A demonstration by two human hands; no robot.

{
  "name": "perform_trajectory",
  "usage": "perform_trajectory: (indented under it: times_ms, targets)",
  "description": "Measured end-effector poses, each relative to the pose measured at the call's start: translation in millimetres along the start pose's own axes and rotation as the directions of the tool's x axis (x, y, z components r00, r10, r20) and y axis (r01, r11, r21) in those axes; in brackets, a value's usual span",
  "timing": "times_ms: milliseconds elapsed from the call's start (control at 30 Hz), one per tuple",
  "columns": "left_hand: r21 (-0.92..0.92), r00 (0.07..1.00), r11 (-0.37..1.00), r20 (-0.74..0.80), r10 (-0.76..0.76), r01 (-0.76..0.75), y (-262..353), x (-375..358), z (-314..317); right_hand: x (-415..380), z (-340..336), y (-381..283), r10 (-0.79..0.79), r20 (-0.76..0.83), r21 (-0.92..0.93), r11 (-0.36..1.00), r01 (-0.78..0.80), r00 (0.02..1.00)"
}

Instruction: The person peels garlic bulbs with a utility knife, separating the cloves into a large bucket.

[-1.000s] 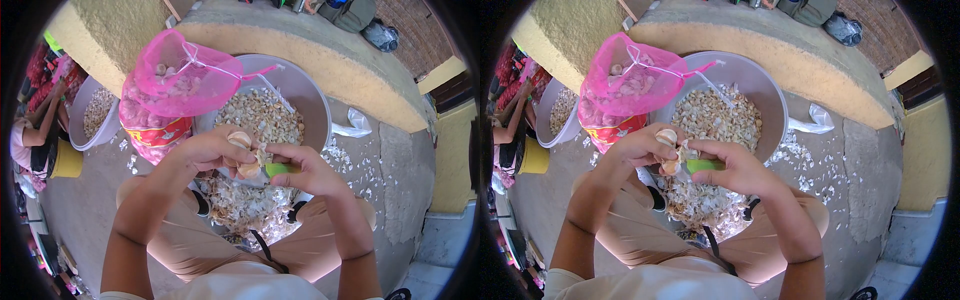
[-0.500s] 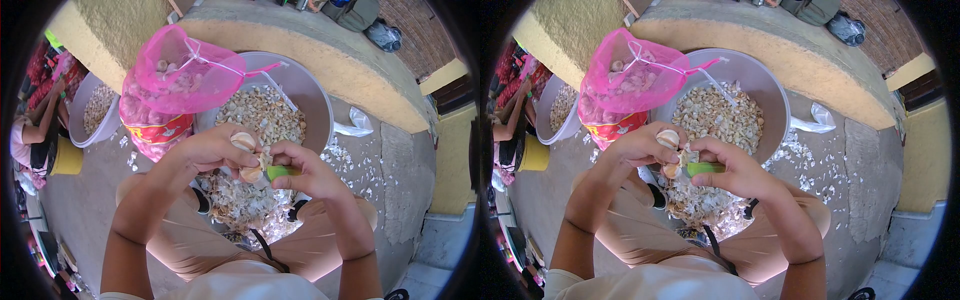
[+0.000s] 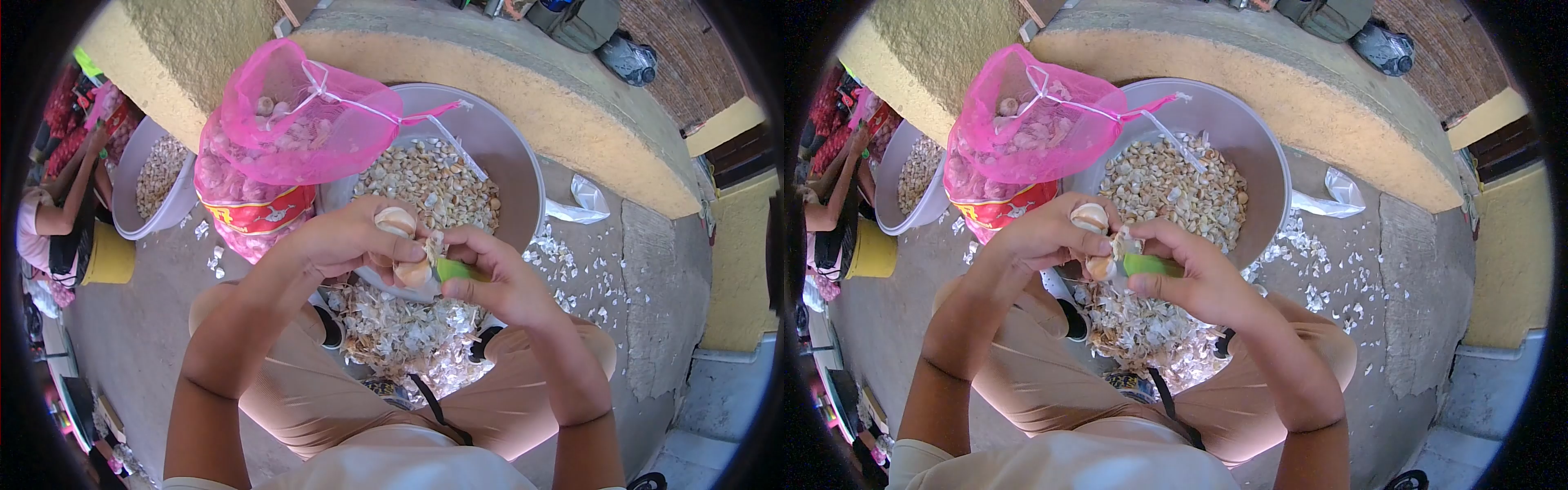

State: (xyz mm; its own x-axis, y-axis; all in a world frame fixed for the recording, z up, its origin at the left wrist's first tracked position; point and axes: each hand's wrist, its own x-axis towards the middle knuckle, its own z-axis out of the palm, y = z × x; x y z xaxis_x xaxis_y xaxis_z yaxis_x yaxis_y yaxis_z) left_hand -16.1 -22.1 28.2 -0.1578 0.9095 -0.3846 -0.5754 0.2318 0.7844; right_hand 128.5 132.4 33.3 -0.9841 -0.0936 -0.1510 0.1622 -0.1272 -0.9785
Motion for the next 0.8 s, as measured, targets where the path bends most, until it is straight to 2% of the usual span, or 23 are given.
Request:
perform_trajectory:
  times_ms: [133,200,233,300,333,500,600,700,800]
  targets:
    - [-0.117,0.998,0.991,-0.020,0.065,-0.067,-4.8,5.6,3.1,3.0,-2.8,5.9,-0.104,-0.120,0.023,0.994,0.107,0.987]
    - [-0.295,0.995,0.951,-0.061,0.074,-0.089,-5.4,7.1,12.4,5.5,-2.4,8.8,-0.202,-0.166,-0.025,0.979,0.201,0.965]
    - [-0.381,0.994,0.919,-0.081,0.074,-0.099,-5.9,7.1,15.6,6.1,-0.6,6.3,-0.236,-0.185,-0.128,0.968,0.214,0.954]
    - [-0.442,0.993,0.890,-0.072,0.088,-0.111,-11.3,9.6,12.9,7.5,4.4,-0.5,-0.306,-0.212,-0.327,0.917,0.228,0.928]
    - [-0.472,0.993,0.874,-0.068,0.094,-0.115,-12.9,10.7,11.7,8.7,4.7,-0.1,-0.324,-0.223,-0.362,0.903,0.231,0.919]
    - [-0.404,0.971,0.885,-0.142,0.190,-0.233,-12.0,11.0,5.8,15.3,4.5,4.1,-0.400,-0.260,-0.481,0.843,0.242,0.879]
    - [-0.307,0.950,0.906,-0.208,0.233,-0.290,-8.0,8.9,6.5,14.3,1.7,6.7,-0.356,-0.265,-0.564,0.811,0.156,0.896]
    - [-0.216,0.938,0.930,-0.246,0.242,-0.297,-0.2,4.7,10.4,16.5,3.7,9.2,-0.396,-0.265,-0.527,0.823,0.212,0.879]
    - [-0.155,0.937,0.948,-0.262,0.233,-0.279,1.1,3.1,11.4,14.7,3.2,9.4,-0.348,-0.254,-0.499,0.846,0.186,0.903]
